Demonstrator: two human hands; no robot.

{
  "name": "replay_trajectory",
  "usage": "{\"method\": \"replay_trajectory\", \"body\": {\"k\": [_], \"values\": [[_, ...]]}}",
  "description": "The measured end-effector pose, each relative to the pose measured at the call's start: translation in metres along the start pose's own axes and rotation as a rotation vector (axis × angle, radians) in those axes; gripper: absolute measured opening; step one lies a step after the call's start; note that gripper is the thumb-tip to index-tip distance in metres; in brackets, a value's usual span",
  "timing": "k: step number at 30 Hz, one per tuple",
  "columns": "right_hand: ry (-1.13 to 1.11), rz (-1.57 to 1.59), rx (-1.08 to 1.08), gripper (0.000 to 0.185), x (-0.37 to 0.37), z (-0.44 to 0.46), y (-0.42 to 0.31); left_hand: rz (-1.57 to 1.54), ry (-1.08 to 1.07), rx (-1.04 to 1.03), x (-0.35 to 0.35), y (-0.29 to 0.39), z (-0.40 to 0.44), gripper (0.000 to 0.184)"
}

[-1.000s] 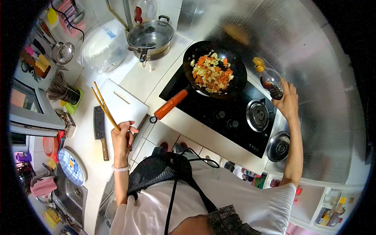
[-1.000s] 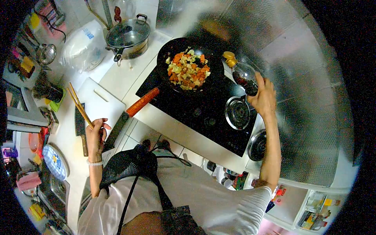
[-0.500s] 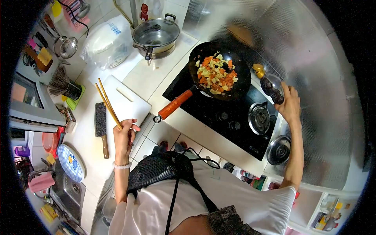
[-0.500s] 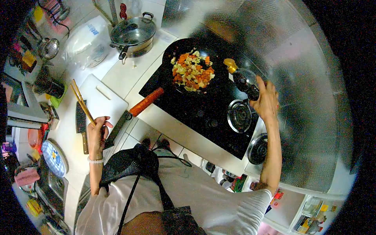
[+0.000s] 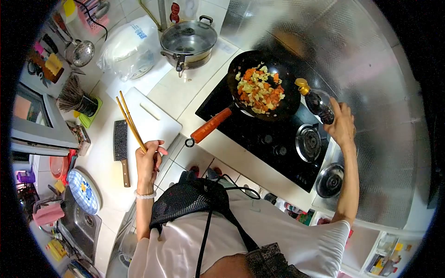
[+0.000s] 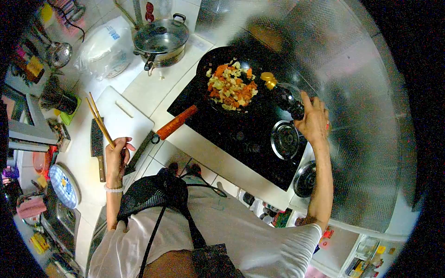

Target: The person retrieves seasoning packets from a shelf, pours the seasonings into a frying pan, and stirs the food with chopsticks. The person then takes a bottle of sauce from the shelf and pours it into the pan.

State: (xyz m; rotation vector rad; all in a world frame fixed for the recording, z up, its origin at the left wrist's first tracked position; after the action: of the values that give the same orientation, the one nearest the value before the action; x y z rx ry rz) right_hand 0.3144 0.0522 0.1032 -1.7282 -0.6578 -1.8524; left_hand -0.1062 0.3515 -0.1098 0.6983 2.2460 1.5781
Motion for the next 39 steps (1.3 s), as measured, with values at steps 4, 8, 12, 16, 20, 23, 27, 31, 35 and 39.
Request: {"method": "replay_trajectory", "body": {"k": [4,8,12,16,20,23,27,31,35,39], "values": [[-0.005,-0.035,0.026,0.086,-0.003,0.006,-0.007,-0.024,0.028,-0.003,0.003,0.003,0.0,0.024],[0.044,-0.029,0.125,0.088,-0.005,0.013,-0.013,-0.025,0.063,0.007,0.006,0.007,-0.004,0.022],[-0.003,-0.009,0.084,0.087,-0.005,0.019,-0.023,0.015,0.061,0.028,0.01,0.005,-0.005,0.025],[0.004,-0.001,0.101,0.087,-0.008,0.025,-0.028,0.011,0.079,0.026,0.014,0.003,-0.005,0.025],[0.043,0.005,0.182,0.085,-0.007,0.032,-0.038,0.004,0.098,0.028,0.018,0.003,-0.005,0.025],[0.034,-0.008,0.17,0.084,-0.01,0.04,-0.04,-0.008,0.109,0.023,0.021,0.0,-0.005,0.025],[0.038,0.007,0.226,0.085,-0.016,0.053,-0.041,0.002,0.13,0.026,0.024,0.0,-0.006,0.025],[0.063,0.02,0.248,0.086,-0.017,0.063,-0.044,0.001,0.148,0.02,0.026,0.0,-0.006,0.025],[0.061,0.096,0.187,0.087,-0.02,0.077,-0.036,-0.021,0.151,0.019,0.026,-0.001,-0.006,0.023],[0.046,0.234,0.122,0.087,-0.026,0.087,-0.014,-0.021,0.15,0.029,0.026,-0.003,-0.003,0.026]]}}
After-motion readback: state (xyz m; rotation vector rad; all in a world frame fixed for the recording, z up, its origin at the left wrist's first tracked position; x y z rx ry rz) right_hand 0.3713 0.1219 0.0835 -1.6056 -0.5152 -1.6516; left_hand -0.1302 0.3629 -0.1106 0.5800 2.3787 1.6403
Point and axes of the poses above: each hand's wrist, its own z-axis towards the middle knuckle, its own x-axis out of the back of the hand, y = z × x, the point moved 10 cm from there along z, towards the middle knuckle, and after that the axes turned 12 degrees about z, right-handed, at the moved point
